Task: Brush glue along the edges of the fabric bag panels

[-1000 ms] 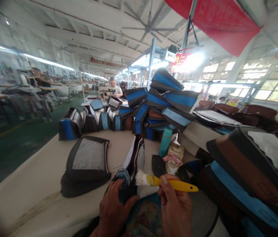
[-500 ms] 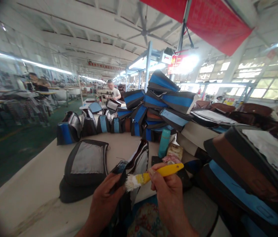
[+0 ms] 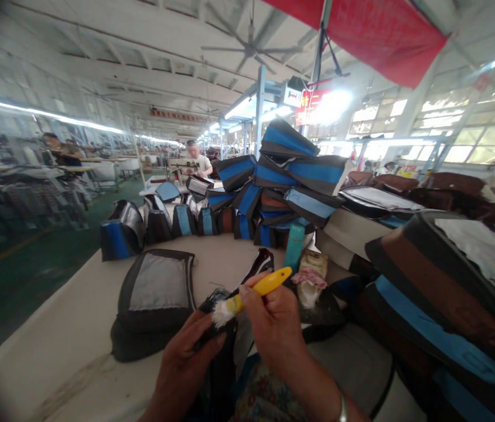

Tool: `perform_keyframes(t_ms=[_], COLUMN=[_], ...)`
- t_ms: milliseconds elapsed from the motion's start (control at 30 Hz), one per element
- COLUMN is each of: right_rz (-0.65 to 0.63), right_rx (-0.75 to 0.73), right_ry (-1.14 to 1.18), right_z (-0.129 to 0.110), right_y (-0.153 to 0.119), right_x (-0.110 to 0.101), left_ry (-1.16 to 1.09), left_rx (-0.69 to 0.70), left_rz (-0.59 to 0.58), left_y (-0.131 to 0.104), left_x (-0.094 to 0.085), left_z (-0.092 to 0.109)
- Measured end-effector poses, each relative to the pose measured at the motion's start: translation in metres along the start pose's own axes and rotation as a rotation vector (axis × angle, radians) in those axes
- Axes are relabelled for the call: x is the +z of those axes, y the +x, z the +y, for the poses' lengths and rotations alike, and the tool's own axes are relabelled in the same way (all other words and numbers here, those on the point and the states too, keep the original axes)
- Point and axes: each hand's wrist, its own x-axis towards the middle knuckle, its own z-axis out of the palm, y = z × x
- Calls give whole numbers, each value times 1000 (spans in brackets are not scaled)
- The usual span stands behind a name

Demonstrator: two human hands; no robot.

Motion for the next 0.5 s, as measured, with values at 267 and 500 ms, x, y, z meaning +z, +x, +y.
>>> perform_keyframes(t_ms=[267,500], right_rz=[-35,237], right_rx=[-57,13], right_ry=[-56,7], right_z=[2,0], right_y=[1,-2], right_x=[5,-26], left_ry=[-5,59], left_rx=[-16,106], left_rz=[11,33], left_y=[-3,15], left_x=[1,-16], left_z=[-6,13])
